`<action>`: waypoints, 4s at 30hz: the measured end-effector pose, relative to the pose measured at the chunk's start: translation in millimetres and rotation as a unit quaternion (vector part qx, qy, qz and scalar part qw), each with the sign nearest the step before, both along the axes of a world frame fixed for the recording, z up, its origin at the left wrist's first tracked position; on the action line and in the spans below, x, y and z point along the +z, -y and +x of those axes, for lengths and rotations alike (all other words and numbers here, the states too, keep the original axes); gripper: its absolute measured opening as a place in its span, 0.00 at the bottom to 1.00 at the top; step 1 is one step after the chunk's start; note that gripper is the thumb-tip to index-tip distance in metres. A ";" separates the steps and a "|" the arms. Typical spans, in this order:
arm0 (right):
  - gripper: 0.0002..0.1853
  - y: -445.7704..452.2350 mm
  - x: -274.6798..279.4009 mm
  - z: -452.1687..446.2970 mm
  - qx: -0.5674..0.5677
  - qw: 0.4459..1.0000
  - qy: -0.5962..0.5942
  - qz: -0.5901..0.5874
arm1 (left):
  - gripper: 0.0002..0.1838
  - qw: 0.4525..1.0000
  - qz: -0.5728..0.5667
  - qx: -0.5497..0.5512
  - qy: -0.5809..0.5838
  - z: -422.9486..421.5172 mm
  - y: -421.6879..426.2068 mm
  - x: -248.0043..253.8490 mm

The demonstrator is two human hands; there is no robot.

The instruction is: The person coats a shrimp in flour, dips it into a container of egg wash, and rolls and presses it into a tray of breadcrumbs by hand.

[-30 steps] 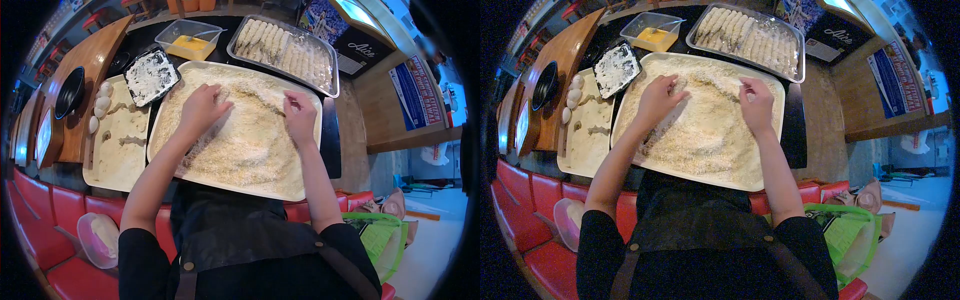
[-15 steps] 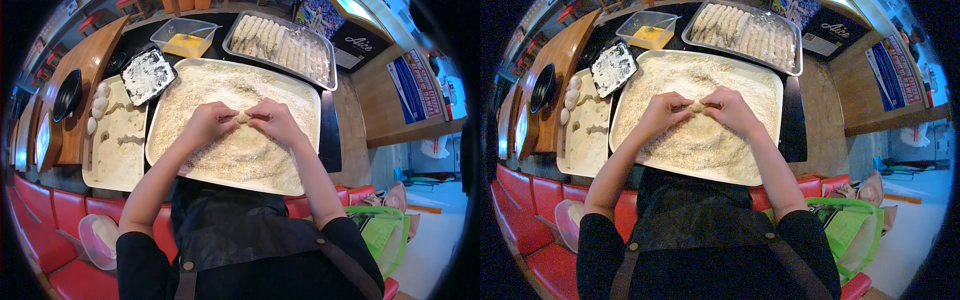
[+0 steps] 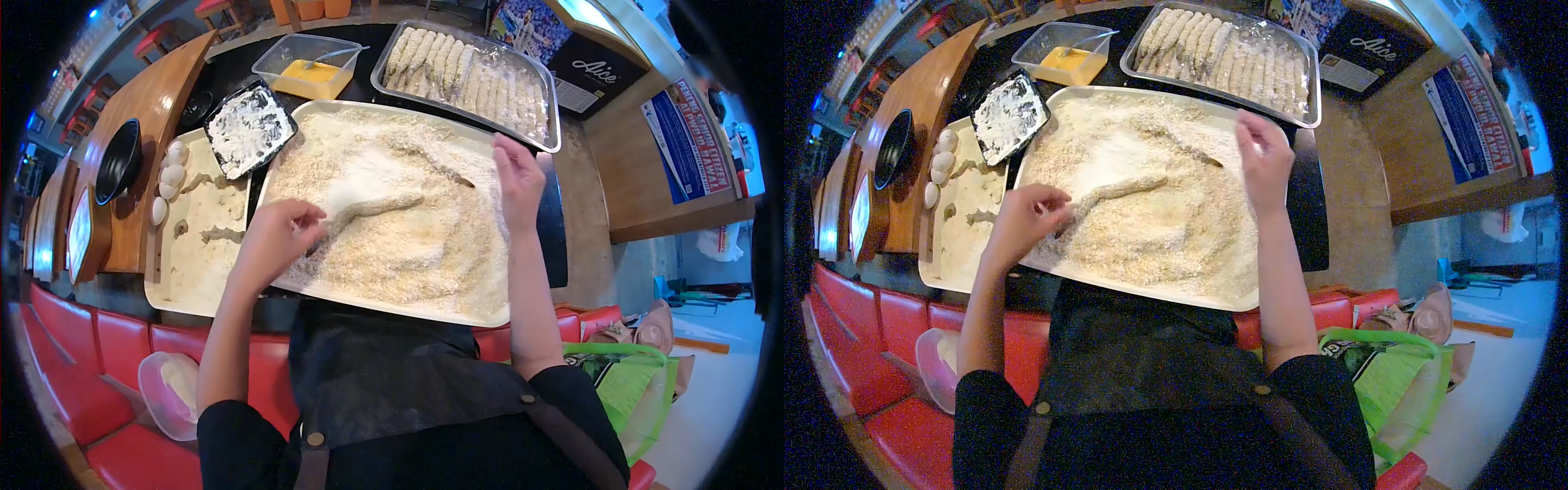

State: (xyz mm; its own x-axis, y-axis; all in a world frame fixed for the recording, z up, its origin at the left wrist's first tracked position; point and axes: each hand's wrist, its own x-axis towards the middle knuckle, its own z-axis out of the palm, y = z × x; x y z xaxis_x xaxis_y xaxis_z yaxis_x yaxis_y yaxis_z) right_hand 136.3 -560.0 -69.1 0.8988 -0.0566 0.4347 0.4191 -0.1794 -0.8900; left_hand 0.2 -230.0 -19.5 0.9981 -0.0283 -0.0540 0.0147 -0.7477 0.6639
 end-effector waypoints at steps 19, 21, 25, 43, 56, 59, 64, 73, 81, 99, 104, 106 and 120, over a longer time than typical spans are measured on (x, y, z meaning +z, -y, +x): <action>0.12 -14.8 12.2 -17.5 -0.011 0.967 0.102 -0.233 | 0.11 0.998 0.037 -0.050 0.018 3.2 -4.8 24.9; 0.13 -33.2 17.6 -25.7 0.082 0.962 0.117 -0.234 | 0.12 0.998 0.035 -0.027 0.047 0.4 -0.7 13.9; 0.13 -73.5 25.8 -37.6 0.265 0.914 0.106 -0.289 | 0.13 0.989 0.078 -0.026 0.122 -3.7 19.9 -4.3; 0.16 -98.8 39.8 -32.1 0.411 0.831 -0.046 -0.372 | 0.11 0.978 -0.168 -0.126 -0.001 30.0 4.8 -13.6; 0.17 -71.7 50.3 -40.3 0.377 0.838 -0.253 -0.303 | 0.12 0.969 -0.167 -0.089 -0.157 28.5 10.3 -3.0; 0.17 -69.9 32.4 -37.9 0.329 0.864 0.004 -0.380 | 0.11 0.994 0.002 -0.113 0.016 33.0 8.7 -11.4; 0.15 -82.8 23.9 -43.6 0.323 0.886 0.047 -0.329 | 0.14 0.989 -0.069 -0.103 0.079 24.1 17.0 -19.4; 0.09 -103.5 12.3 -51.1 0.308 0.887 -0.018 -0.344 | 0.11 0.982 -0.058 -0.089 0.159 22.1 26.0 -47.1; 0.13 -97.0 35.3 -50.1 0.301 0.886 -0.081 -0.343 | 0.13 0.986 -0.032 -0.138 0.083 32.1 19.2 -30.3; 0.12 -86.3 23.7 -37.7 0.258 0.915 0.033 -0.308 | 0.13 0.987 -0.016 -0.120 0.101 25.8 40.9 -15.9; 0.11 -45.0 46.9 -3.6 0.086 0.971 0.111 -0.192 | 0.19 0.942 0.153 -0.237 0.184 46.8 64.7 -20.0; 0.10 -23.2 49.6 8.7 0.013 0.978 0.126 -0.164 | 0.17 0.931 0.197 -0.259 0.166 53.1 69.5 -17.5; 0.12 57.6 -5.0 27.2 -0.230 0.961 0.124 -0.085 | 0.14 0.990 -0.055 -0.108 0.072 98.9 69.1 -3.2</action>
State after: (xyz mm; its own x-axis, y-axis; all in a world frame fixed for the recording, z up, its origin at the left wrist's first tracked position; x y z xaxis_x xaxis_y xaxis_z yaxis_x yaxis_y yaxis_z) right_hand 163.5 -617.6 -74.1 0.6627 -0.3333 0.6706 0.4559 -0.5308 -0.7144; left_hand 99.1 -299.2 -22.6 0.9654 -0.2395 0.1035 -0.2382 -0.6466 0.7247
